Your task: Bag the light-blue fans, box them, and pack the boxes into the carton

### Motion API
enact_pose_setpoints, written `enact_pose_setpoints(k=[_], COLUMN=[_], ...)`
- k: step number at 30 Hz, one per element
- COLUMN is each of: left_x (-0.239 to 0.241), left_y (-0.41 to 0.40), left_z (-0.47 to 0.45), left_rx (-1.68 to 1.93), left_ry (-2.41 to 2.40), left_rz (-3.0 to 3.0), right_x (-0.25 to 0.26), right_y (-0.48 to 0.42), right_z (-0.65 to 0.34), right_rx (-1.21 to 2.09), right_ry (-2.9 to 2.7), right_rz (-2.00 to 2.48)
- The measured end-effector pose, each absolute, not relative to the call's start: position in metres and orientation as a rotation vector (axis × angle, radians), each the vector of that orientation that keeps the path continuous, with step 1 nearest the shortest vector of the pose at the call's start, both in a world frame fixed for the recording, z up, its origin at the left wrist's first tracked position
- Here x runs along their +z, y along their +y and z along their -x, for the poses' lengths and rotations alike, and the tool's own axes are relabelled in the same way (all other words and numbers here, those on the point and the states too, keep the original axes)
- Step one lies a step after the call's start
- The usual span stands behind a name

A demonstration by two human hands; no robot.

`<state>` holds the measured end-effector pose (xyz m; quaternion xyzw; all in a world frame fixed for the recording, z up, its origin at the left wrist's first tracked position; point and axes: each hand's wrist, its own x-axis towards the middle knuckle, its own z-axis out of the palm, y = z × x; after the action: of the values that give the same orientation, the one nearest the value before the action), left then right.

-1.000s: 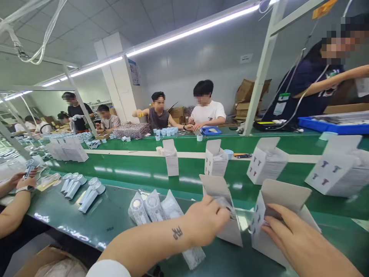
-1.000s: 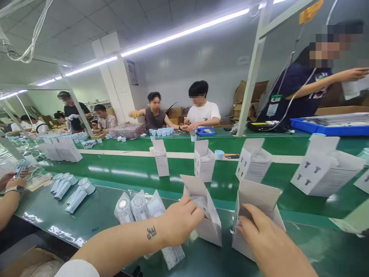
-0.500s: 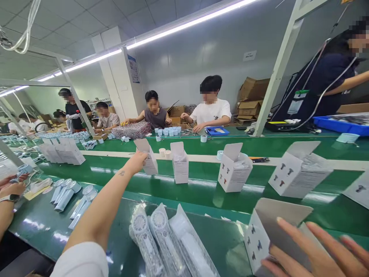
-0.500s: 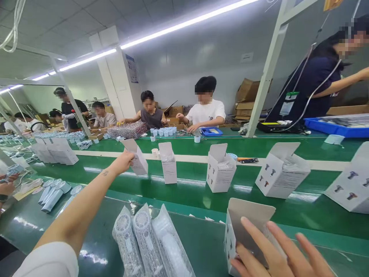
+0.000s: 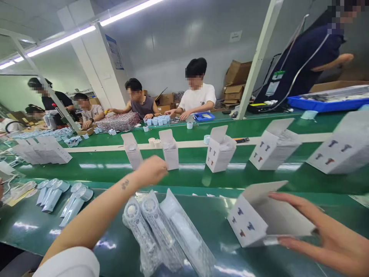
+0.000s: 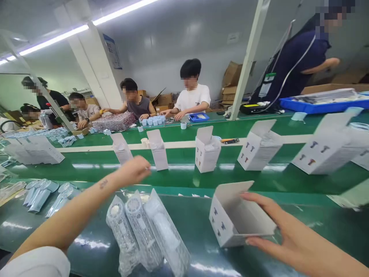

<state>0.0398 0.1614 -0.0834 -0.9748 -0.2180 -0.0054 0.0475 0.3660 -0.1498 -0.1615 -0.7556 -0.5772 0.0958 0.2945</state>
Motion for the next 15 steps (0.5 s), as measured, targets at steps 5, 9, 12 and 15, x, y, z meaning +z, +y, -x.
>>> enact_pose_setpoints(k=[5, 9, 12, 15], left_x=[-0.137, -0.169, -0.160, -0.109], left_y=[0.033, 0.005, 0.008, 0.016], left_z=[-0.097, -0.106, -0.099, -0.081], left_rx=[0.864, 0.953, 0.812, 0.507], left_ry=[0.342, 0.337, 0.414, 0.189], left_rz=[2.959, 2.751, 2.746, 2.893], right_x=[-0.144, -0.137, -0.135, -0.134], right_y=[-0.138, -0.131, -0.128, -0.126], right_z=[-0.343, -0.319, -0.310, -0.308], right_rx=[0.458, 0.438, 0.497, 0.529], right_ry=[-1.527, -1.430, -1.370, -1.371], right_rz=[2.069, 1.977, 1.869, 1.782])
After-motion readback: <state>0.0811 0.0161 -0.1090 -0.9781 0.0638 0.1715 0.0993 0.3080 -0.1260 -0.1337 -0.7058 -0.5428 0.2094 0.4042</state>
